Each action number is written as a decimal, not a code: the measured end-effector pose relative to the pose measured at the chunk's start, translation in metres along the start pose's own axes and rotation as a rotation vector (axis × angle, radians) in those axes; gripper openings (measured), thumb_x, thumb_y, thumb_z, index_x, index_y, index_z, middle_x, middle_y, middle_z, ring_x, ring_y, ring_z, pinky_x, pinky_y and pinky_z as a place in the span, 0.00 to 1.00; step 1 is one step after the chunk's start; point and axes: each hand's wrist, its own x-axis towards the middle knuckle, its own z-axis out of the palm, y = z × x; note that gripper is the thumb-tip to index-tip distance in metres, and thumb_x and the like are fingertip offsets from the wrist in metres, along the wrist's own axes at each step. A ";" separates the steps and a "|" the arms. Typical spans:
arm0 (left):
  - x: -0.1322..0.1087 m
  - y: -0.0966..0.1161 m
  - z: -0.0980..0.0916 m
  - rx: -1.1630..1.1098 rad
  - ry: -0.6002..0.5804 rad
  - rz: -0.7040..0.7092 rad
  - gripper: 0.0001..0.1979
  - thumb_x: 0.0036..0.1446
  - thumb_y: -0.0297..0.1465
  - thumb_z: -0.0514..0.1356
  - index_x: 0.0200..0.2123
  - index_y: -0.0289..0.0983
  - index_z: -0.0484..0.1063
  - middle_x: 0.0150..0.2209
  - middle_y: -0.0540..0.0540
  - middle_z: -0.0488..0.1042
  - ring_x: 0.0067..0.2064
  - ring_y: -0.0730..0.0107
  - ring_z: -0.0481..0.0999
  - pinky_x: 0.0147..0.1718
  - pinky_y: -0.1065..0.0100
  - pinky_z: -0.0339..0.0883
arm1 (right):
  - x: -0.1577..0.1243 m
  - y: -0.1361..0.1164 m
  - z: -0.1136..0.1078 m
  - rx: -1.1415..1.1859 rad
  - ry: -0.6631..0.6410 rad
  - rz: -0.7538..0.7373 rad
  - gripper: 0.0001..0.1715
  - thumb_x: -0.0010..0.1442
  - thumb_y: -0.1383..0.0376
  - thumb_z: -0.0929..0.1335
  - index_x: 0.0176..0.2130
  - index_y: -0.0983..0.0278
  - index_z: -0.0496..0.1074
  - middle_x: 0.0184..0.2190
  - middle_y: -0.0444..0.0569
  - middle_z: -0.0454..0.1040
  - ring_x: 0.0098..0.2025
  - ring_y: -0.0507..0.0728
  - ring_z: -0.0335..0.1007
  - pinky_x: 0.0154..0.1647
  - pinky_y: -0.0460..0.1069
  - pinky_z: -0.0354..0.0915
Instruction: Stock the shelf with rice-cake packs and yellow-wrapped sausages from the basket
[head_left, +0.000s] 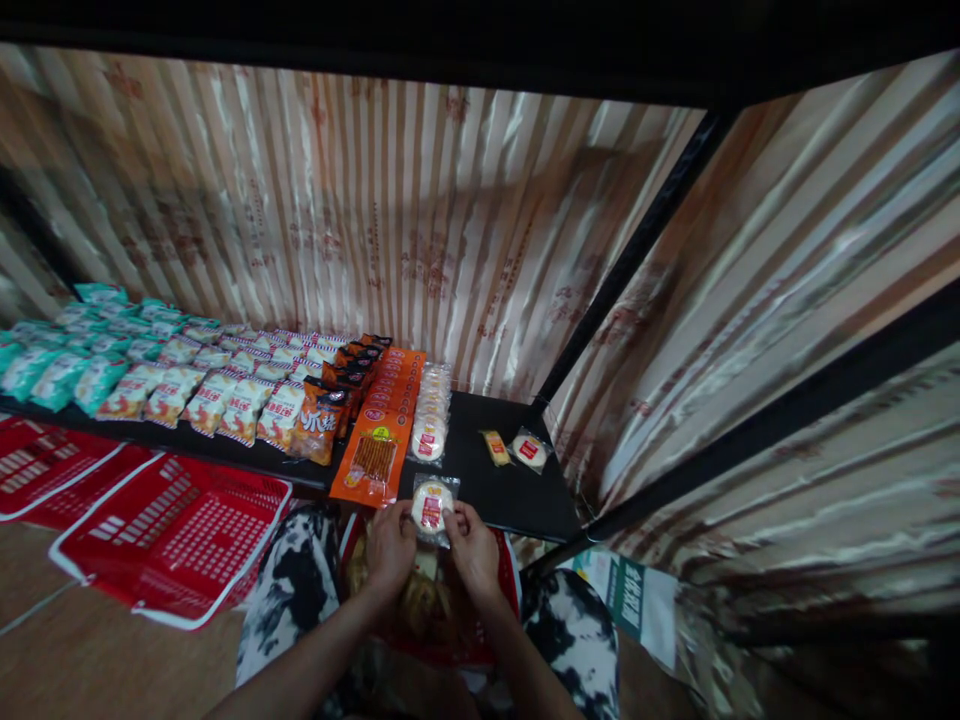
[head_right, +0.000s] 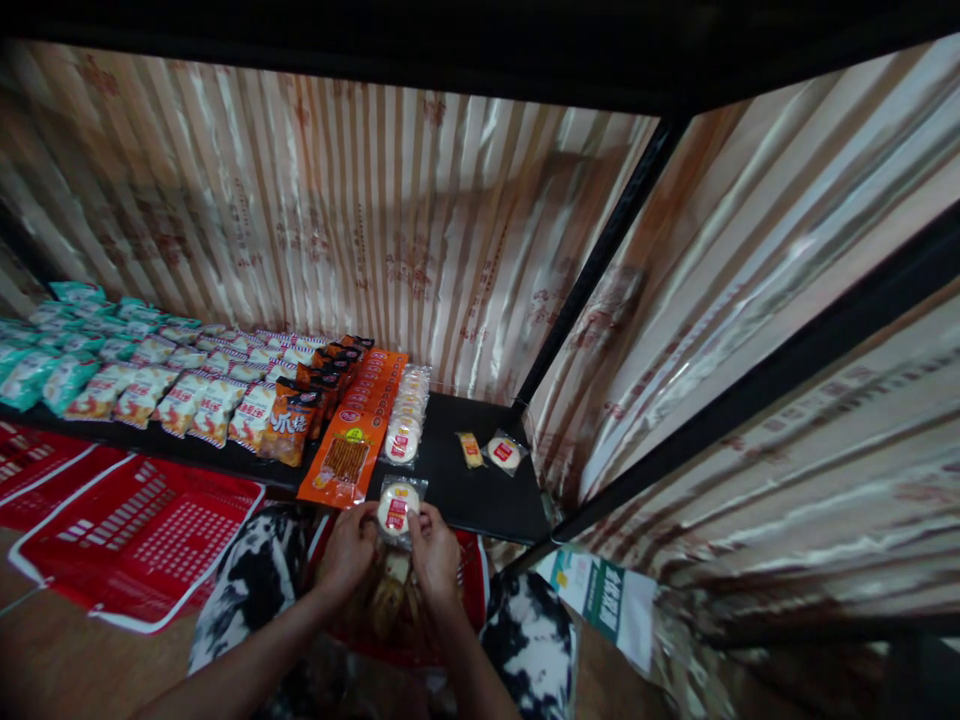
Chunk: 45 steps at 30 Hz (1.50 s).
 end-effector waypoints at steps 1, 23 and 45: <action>0.003 0.000 0.000 -0.002 -0.006 -0.002 0.16 0.52 0.23 0.49 0.42 0.35 0.71 0.43 0.43 0.74 0.48 0.64 0.69 0.50 0.66 0.59 | 0.003 0.001 0.000 -0.034 0.002 -0.003 0.17 0.54 0.52 0.63 0.36 0.58 0.74 0.24 0.43 0.77 0.25 0.55 0.72 0.24 0.45 0.58; 0.045 -0.002 0.023 -0.170 0.108 0.055 0.16 0.52 0.24 0.50 0.42 0.32 0.71 0.46 0.39 0.73 0.50 0.64 0.71 0.51 0.63 0.63 | 0.047 -0.003 0.023 -0.004 -0.004 -0.064 0.16 0.53 0.59 0.63 0.40 0.62 0.72 0.27 0.46 0.78 0.27 0.55 0.73 0.30 0.47 0.63; 0.054 0.005 0.031 -0.092 0.028 0.160 0.24 0.48 0.18 0.49 0.49 0.31 0.68 0.61 0.38 0.59 0.62 0.63 0.58 0.62 0.60 0.51 | 0.073 -0.003 0.042 -0.039 0.059 -0.100 0.13 0.53 0.63 0.63 0.38 0.64 0.71 0.32 0.48 0.74 0.27 0.53 0.70 0.30 0.46 0.63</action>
